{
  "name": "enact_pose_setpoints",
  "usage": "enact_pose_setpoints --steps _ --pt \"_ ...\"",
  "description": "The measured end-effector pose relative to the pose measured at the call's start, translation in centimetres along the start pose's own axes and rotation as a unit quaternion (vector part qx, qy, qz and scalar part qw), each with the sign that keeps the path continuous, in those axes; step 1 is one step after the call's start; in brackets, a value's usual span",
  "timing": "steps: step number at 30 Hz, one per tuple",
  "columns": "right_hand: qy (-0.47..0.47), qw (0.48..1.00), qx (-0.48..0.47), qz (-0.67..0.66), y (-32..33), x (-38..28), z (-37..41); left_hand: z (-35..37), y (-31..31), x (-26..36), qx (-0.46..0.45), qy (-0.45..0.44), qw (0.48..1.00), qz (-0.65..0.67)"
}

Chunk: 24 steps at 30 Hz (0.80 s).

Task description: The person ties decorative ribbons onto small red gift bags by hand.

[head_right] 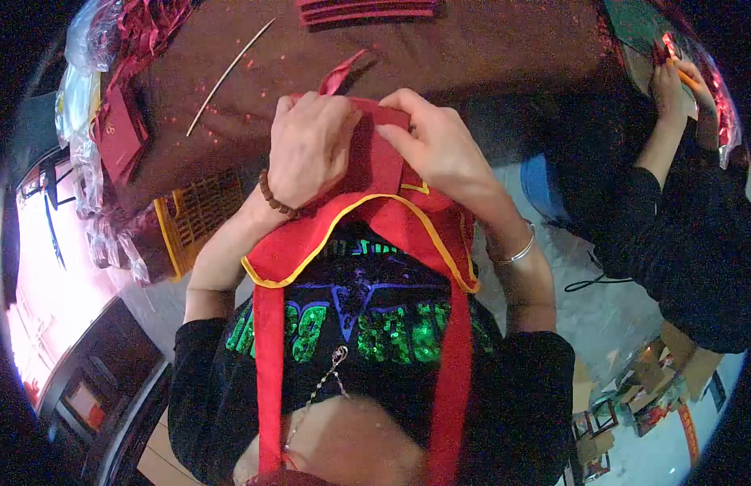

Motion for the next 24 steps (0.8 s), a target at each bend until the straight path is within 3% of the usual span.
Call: enact_pose_setpoints --steps 5,8,11,16,24 --pt "-0.024 0.991 -0.024 -0.128 -0.5 0.5 -0.1 0.4 -0.1 -0.2 -0.003 0.003 1.0 0.01" --pt "0.001 0.998 -0.019 -0.067 -0.3 0.3 -0.1 0.2 0.0 -0.2 -0.011 -0.01 1.0 0.011" --pt "-0.007 0.997 -0.03 -0.077 -0.4 0.3 -0.3 -0.1 0.1 -1.0 -0.035 0.042 0.996 0.075" --pt "-0.017 0.985 -0.023 -0.17 -1.0 0.7 -0.2 0.1 0.1 -1.0 -0.017 -0.05 0.996 0.074" --pt "-0.022 0.981 -0.031 -0.189 -1.2 0.9 -0.4 0.1 0.3 -0.7 -0.052 -0.039 0.997 0.039"
Point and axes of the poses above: each hand's wrist, its own z-axis away from the middle knuckle, its own y-axis out of the back of the hand, x = y × z, the point moved 4 cm from there along -z, towards the middle knuckle, and after that the axes turned 9 degrees about z, right-handed, at the moved point
